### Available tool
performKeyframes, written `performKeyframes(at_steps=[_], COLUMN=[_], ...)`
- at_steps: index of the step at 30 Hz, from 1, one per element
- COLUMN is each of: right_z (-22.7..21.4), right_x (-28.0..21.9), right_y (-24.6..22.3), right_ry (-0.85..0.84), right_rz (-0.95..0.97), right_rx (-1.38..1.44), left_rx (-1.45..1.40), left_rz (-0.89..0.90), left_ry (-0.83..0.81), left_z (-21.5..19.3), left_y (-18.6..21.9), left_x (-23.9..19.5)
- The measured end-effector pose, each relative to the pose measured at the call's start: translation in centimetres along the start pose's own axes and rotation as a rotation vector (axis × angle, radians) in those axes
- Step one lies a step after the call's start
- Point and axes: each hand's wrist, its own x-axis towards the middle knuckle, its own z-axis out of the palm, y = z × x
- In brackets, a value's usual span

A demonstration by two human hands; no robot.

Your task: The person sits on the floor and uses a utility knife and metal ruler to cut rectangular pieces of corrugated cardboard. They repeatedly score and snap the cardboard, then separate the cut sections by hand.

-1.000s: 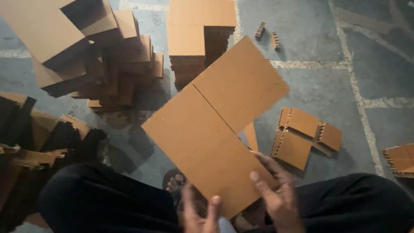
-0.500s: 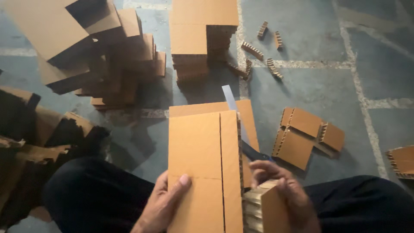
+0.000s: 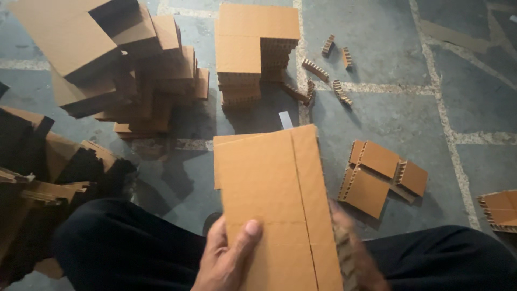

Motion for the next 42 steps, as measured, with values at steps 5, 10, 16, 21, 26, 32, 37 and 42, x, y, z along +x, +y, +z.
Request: performKeyframes(at_steps=[5, 10, 16, 21, 26, 32, 37, 42], right_z=[0.3, 4.4, 2.6, -2.6, -3.7, -1.8, -1.6, -1.1], right_x=[-2.9, -3.6, -3.8, -2.6, -3.7, -4.3, -5.5, -5.2], right_y=[-6.9, -7.8, -4.2, 2.4, 6.2, 4.1, -2.0, -9.1], right_ry=[0.133, 0.033, -0.134, -0.209, -0.122, -0.143, -0.039, -0.148], right_rz=[-0.240, -0.408, -0.184, 0.170, 0.233, 0.118, -0.233, -0.524], right_rx=[-0.409, -0.818, -0.107, 0.643, 0.600, 0.474, -0.095, -0.586], left_rx=[0.203, 0.398, 0.195, 0.186, 0.380, 0.267, 0.146, 0.382], left_rz=[0.220, 0.558, 0.550, 0.648, 0.679, 0.720, 0.559, 0.990], left_ry=[0.088, -0.009, 0.055, 0.092, 0.094, 0.056, -0.017, 0.098], left_z=[0.9, 3.4, 3.7, 3.3, 2.8, 2.9, 3.4, 2.9], left_y=[1.2, -0.1, -1.2, -4.0, -6.0, -5.8, -3.7, 0.3], left_x=[-1.8, -2.0, -2.7, -2.4, -2.4, -1.9, -2.4, -0.3])
